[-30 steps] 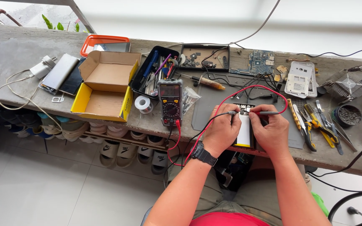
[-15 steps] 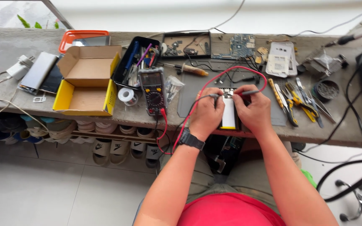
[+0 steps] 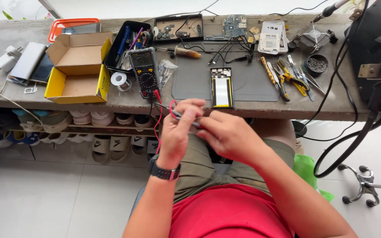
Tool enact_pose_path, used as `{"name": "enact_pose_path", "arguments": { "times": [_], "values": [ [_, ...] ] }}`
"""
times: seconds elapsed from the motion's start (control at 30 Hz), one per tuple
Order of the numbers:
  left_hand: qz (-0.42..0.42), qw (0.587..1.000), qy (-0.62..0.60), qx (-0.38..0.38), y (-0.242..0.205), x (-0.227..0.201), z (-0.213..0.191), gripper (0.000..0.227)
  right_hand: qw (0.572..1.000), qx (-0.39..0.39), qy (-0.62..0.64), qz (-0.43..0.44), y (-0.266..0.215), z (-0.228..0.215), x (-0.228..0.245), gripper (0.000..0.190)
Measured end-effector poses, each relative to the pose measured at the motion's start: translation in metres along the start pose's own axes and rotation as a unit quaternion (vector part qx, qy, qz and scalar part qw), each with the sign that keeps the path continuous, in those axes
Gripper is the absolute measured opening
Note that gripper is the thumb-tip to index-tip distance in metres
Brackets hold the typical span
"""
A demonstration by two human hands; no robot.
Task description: Testing the voltage of a mobile phone battery using a digital multimeter and then interacting with a smartphone.
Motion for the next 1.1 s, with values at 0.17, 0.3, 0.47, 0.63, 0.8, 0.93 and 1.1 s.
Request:
{"name": "enact_pose_path", "arguments": {
  "times": [0.17,0.3,0.47,0.63,0.8,0.93,1.1],
  "values": [
    [-0.024,0.989,-0.123,-0.073,-0.041,0.015,-0.045,0.037,0.953,0.11,0.282,0.031,-0.021,0.044,-0.017,0.022],
    [-0.083,0.985,-0.104,-0.106,-0.067,0.024,-0.081,0.037,0.782,0.022,0.515,0.351,-0.097,0.17,-0.125,0.033],
    [-0.131,0.981,-0.049,-0.132,-0.08,0.025,-0.104,0.035,0.729,-0.129,0.504,0.445,-0.129,0.166,-0.124,0.033],
    [-0.193,0.972,0.087,-0.105,-0.079,0.02,-0.114,0.016,0.653,-0.176,0.607,0.417,-0.127,0.194,-0.085,0.051],
    [-0.184,0.971,0.133,-0.075,-0.066,-0.008,-0.106,0.011,0.623,-0.132,0.614,0.466,-0.074,0.262,-0.085,0.057],
    [-0.155,0.977,0.127,-0.071,-0.063,-0.016,-0.103,0.011,0.749,0.246,0.361,0.499,0.017,0.218,-0.001,0.05],
    [-0.149,0.977,0.119,-0.097,-0.07,-0.013,-0.135,0.013,0.712,0.196,0.467,0.487,0.04,0.237,-0.008,0.056]
  ]
}}
Point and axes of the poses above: each hand's wrist, its own y-axis towards the middle knuckle, its own z-axis out of the palm, x = y × z, the point moved 7 cm from there along y, towards the middle knuckle, and after that the axes turned 14 degrees about x, right-handed, at the moved point
